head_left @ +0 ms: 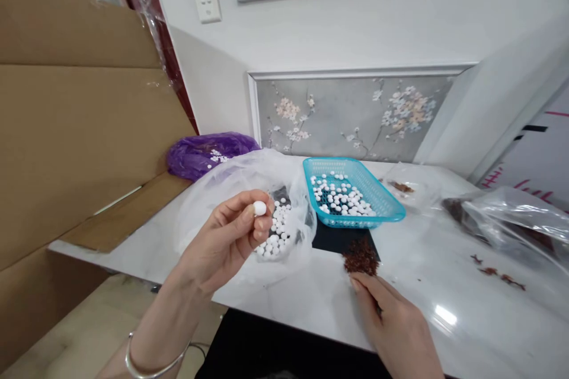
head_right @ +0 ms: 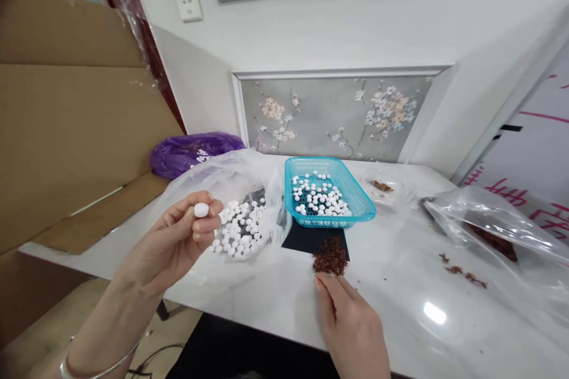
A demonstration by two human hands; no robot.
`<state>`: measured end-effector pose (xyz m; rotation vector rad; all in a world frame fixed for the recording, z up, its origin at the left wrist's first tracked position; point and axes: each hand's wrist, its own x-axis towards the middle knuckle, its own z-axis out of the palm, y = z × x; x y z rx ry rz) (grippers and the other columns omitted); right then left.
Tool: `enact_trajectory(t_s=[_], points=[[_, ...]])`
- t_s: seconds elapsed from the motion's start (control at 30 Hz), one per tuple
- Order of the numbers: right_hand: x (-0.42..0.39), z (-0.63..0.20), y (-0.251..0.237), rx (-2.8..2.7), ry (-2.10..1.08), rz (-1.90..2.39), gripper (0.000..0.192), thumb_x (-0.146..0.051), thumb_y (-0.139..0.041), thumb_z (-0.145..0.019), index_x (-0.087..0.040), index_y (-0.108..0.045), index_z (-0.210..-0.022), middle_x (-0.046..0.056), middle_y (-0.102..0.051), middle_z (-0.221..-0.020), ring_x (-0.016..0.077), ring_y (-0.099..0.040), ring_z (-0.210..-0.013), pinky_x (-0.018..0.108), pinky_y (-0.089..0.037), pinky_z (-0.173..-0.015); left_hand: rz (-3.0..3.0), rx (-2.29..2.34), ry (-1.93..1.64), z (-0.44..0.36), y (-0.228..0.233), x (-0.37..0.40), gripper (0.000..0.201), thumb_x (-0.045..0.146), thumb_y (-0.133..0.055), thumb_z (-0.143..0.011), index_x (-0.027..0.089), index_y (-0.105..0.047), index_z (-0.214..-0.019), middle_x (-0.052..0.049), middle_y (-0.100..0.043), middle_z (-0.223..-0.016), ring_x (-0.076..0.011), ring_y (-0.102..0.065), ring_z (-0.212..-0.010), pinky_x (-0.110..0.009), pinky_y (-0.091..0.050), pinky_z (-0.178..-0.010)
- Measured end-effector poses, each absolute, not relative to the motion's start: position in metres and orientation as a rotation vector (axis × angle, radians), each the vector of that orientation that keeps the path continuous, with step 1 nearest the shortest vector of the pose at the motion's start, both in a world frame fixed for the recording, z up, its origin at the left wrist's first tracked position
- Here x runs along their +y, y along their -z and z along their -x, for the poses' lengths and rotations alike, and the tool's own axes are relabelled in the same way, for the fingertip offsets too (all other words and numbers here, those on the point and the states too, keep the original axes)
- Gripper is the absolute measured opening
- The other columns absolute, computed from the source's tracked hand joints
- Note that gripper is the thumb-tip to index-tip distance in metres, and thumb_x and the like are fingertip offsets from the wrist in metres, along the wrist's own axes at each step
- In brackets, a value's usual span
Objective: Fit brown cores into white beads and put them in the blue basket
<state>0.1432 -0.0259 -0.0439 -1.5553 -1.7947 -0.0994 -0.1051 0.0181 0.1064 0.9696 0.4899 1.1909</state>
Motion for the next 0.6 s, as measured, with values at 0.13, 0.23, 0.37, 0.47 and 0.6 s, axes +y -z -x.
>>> enact_trajectory(t_s=[0.13,0.23,0.37,0.47,0.6], points=[[-0.026,-0.142,0.041,-1.797,0.158,1.541,0.039,-0.037,-0.034,-0.096,-0.02,-0.068,-0.089,0.004,-0.074,-0.084,0.0185,-0.071,-0.065,0.027,-0.055,-0.058,-0.915,0.485,-1.187,0.106,-0.108,0.016,0.011,0.015,-0.065,-0.081,0.017,-0.068,-0.091,-0.001,-0.063,-0.08,-0.0021,-0.056,-0.062,-0.009,-0.05,-0.059],[-0.027,-0.142,0.039,-1.8,0.168,1.548,0.04,-0.037,-0.034,-0.096,-0.02,-0.069,-0.088,0.004,-0.074,-0.084,0.0185,-0.071,-0.065,0.026,-0.055,-0.057,-0.913,0.483,-1.189,0.106,-0.108,0.015,0.01,0.015,-0.065,-0.081,0.017,-0.068,-0.09,-0.002,-0.064,-0.08,-0.0024,-0.057,-0.062,-0.009,-0.05,-0.059],[-0.027,-0.143,0.04,-1.816,0.193,1.539,0.043,-0.038,-0.031,-0.096,-0.02,-0.069,-0.087,0.005,-0.074,-0.083,0.0189,-0.071,-0.064,0.026,-0.055,-0.056,-0.93,0.489,-1.206,0.107,-0.108,0.015,0.01,0.014,-0.069,-0.077,0.018,-0.07,-0.086,-0.002,-0.065,-0.083,-0.0029,-0.058,-0.065,-0.009,-0.051,-0.062],[-0.027,-0.146,0.044,-1.838,0.193,1.545,0.043,-0.039,-0.033,-0.096,-0.02,-0.07,-0.088,0.005,-0.075,-0.085,0.0192,-0.071,-0.065,0.025,-0.055,-0.056,-0.942,0.502,-1.223,0.11,-0.107,0.014,0.013,0.014,-0.072,-0.075,0.018,-0.072,-0.087,-0.003,-0.065,-0.086,-0.0038,-0.058,-0.067,-0.01,-0.052,-0.065],[-0.025,-0.15,0.051,-1.874,0.17,1.575,0.038,-0.04,-0.037,-0.095,-0.022,-0.07,-0.093,0.004,-0.075,-0.092,0.0195,-0.072,-0.07,0.024,-0.056,-0.058,-0.929,0.47,-1.227,0.113,-0.105,0.013,0.016,0.014,-0.071,-0.075,0.016,-0.072,-0.091,-0.002,-0.063,-0.085,-0.0028,-0.057,-0.064,-0.01,-0.053,-0.066]])
